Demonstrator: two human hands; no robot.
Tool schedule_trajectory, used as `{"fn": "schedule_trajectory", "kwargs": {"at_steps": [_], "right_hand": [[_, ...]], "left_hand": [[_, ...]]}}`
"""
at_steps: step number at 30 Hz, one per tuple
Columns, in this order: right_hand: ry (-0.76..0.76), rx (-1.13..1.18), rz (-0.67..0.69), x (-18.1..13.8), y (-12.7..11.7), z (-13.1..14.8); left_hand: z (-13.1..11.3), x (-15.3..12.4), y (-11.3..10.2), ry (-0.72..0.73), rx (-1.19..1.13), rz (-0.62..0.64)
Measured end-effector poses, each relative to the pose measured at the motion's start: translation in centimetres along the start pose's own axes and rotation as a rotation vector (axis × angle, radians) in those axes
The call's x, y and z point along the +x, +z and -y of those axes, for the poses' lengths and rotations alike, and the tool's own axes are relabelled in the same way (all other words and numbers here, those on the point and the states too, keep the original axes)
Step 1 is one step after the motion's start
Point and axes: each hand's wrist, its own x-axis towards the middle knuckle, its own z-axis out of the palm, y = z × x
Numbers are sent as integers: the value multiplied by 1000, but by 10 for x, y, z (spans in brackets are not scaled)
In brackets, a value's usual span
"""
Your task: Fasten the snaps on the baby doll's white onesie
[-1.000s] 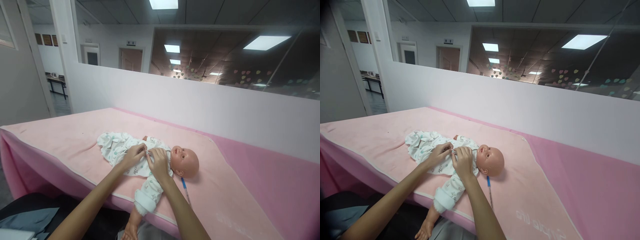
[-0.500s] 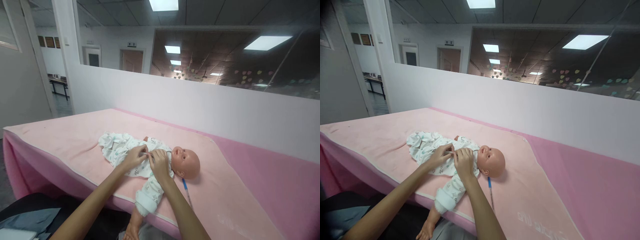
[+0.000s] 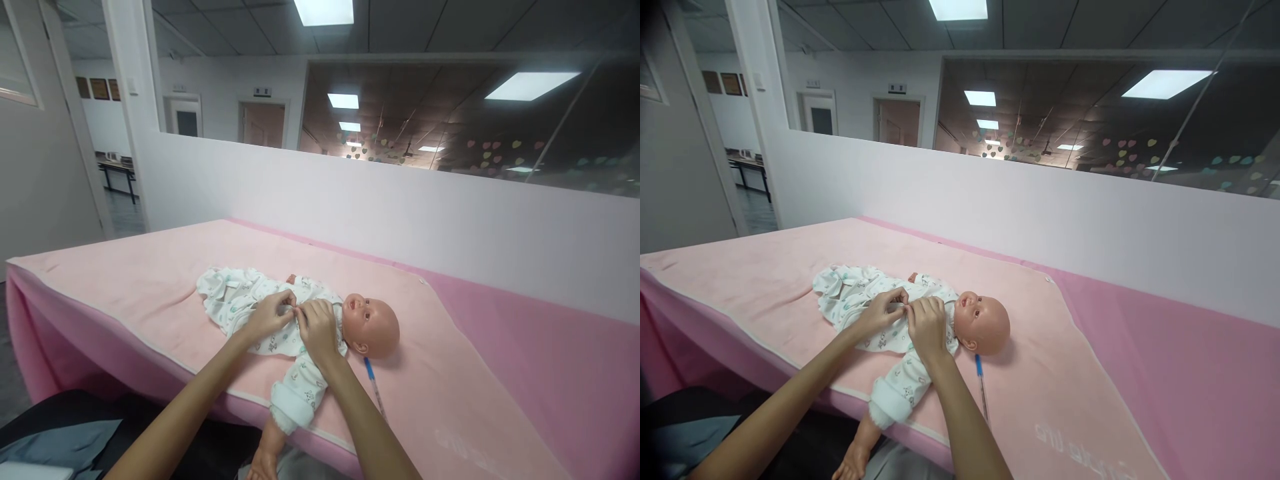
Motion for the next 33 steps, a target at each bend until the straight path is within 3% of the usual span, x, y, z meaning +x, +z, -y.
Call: {"fn": "schedule_trajectory", "kwargs": {"at_steps": [10, 15, 23, 33], "right_hand": [[-16, -14, -36, 3, -5, 4], [1, -31, -53, 3, -6, 5], [21, 3, -34, 0, 0, 2], [33, -13, -27, 0, 0, 0]], "left_hand": [[1, 1, 1, 47, 161, 0], [6, -10, -13, 70, 310, -8], [36, -25, -47, 20, 237, 3], [38, -30, -46, -111, -19, -34]]}}
